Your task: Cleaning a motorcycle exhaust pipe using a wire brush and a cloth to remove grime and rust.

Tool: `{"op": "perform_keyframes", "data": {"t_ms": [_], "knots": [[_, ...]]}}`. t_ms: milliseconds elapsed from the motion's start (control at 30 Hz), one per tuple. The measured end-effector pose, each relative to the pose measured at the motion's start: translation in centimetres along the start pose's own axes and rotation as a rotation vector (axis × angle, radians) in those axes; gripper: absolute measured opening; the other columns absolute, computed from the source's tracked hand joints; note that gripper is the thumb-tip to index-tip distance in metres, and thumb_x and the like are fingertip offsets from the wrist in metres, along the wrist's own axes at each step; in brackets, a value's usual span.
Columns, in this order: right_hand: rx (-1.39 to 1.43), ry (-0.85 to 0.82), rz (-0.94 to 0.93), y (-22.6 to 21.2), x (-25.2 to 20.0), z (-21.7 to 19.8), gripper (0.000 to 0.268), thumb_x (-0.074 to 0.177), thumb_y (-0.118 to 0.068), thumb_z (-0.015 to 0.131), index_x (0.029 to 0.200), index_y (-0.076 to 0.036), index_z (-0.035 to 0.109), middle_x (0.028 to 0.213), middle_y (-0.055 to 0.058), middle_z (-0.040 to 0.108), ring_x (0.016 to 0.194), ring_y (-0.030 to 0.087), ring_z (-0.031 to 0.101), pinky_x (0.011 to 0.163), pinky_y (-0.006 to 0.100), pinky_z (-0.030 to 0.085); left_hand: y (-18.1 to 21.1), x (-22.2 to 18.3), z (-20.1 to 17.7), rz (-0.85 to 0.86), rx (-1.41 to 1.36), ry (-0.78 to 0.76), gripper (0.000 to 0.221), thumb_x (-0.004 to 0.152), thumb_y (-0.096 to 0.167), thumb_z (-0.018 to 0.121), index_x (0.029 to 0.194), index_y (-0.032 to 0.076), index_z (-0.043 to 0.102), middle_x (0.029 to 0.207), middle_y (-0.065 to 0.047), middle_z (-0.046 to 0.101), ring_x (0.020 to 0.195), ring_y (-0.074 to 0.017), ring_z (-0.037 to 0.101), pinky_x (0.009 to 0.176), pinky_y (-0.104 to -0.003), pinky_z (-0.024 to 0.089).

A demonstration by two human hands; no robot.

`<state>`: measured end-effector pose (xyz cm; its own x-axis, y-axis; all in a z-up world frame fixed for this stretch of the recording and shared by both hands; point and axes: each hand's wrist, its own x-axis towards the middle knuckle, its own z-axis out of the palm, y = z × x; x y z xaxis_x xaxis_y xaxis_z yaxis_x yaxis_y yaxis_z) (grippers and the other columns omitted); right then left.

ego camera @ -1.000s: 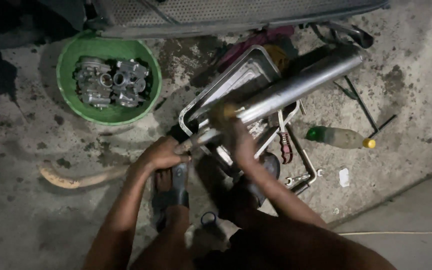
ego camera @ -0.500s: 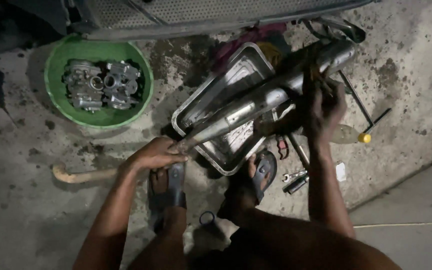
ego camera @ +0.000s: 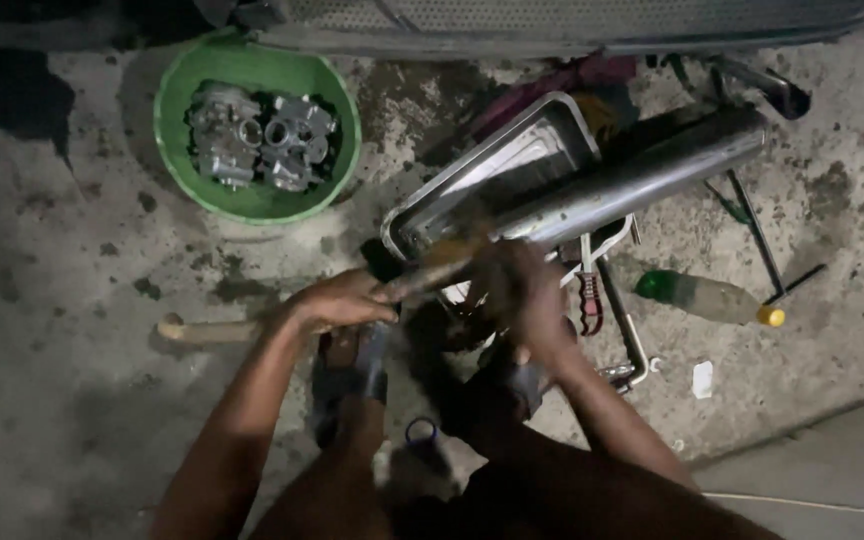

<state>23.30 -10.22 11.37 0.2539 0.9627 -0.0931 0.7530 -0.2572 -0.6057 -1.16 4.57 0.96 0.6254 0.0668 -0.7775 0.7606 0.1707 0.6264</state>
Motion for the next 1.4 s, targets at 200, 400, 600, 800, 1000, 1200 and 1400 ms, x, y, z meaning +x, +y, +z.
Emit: {"op": "perform_keyframes", "data": {"t_ms": [200, 400, 600, 800, 1000, 1200, 1400], "knots": [[-0.817, 0.004, 0.193, 2.4, -0.3, 3.2, 0.017, 0.098, -0.01, 0.058, 0.097, -0.027, 0.065, 0.08, -0.01, 0.06, 0.077, 0.007, 0.07, 0.068, 0.027, 0.051, 3.6, -2.9, 0.5, -0.108, 0.115, 0.08, 0.045, 0.083, 0.04, 0.082, 0.098, -0.003, 0.078, 0.095, -0.021, 0.077, 0.088, -0.0402, 0.074, 0.108, -0.068, 0.039], [0.202, -0.125, 0.163, -0.7, -0.1, -1.3, 0.011, 0.084, -0.024, 0.071, 0.093, -0.019, 0.076, 0.084, 0.003, 0.074, 0.085, 0.031, 0.075, 0.078, 0.036, 0.057, 2.7, -4.2, 2.2, 0.11, 0.293, 0.244, 0.046, 0.09, 0.04, 0.067, 0.098, -0.005, 0.075, 0.093, -0.026, 0.075, 0.079, -0.0377, 0.072, 0.082, -0.054, 0.054], [0.005, 0.35, 0.264, 9.4, -0.6, -9.8, 0.016, 0.093, -0.01, 0.068, 0.109, -0.01, 0.07, 0.091, 0.018, 0.069, 0.095, 0.039, 0.071, 0.086, 0.044, 0.053, 2.4, -5.8, 1.8, 0.0, 0.334, 0.308, 0.039, 0.088, 0.039, 0.07, 0.099, 0.002, 0.076, 0.097, -0.023, 0.074, 0.089, -0.0442, 0.073, 0.081, -0.057, 0.058], [0.372, 0.527, 0.439, 11.5, -2.3, -12.5, 0.021, 0.108, -0.015, 0.066, 0.118, 0.003, 0.067, 0.098, 0.003, 0.065, 0.087, 0.009, 0.056, 0.08, 0.021, 0.049, 3.0, -8.3, -0.6, -0.183, 0.548, 0.208, 0.036, 0.088, 0.038, 0.066, 0.102, 0.006, 0.076, 0.088, -0.011, 0.075, 0.07, -0.0237, 0.068, 0.065, -0.04, 0.055], [0.332, 0.448, 0.456, 7.2, -1.2, -9.3, 0.006, 0.108, -0.012, 0.072, 0.114, -0.012, 0.074, 0.087, 0.01, 0.063, 0.083, 0.016, 0.061, 0.082, 0.032, 0.054, -1.8, -7.1, -1.1, 0.07, 0.283, 0.291, 0.044, 0.097, 0.039, 0.069, 0.078, -0.001, 0.07, 0.057, -0.013, 0.062, 0.039, -0.0235, 0.05, 0.049, -0.046, 0.046], [0.161, 0.379, 0.181, 7.2, 1.0, -5.5, 0.011, 0.102, -0.01, 0.073, 0.106, 0.0, 0.07, 0.086, 0.024, 0.068, 0.086, 0.045, 0.07, 0.073, 0.047, 0.053, -3.1, -6.2, -0.9, -0.024, 0.321, 0.359, 0.049, 0.092, 0.041, 0.074, 0.112, -0.004, 0.076, 0.092, -0.025, 0.075, 0.067, -0.0381, 0.072, 0.059, -0.052, 0.057], [0.005, 0.421, 0.058, 5.1, 1.7, -3.5, 0.005, 0.094, -0.011, 0.069, 0.091, -0.007, 0.068, 0.088, 0.017, 0.061, 0.085, 0.049, 0.066, 0.07, 0.047, 0.054, -4.6, -5.2, -0.4, -0.132, 0.446, 0.404, 0.04, 0.092, 0.045, 0.068, 0.095, 0.007, 0.078, 0.087, -0.015, 0.075, 0.078, -0.035, 0.073, 0.069, -0.05, 0.058]]}}
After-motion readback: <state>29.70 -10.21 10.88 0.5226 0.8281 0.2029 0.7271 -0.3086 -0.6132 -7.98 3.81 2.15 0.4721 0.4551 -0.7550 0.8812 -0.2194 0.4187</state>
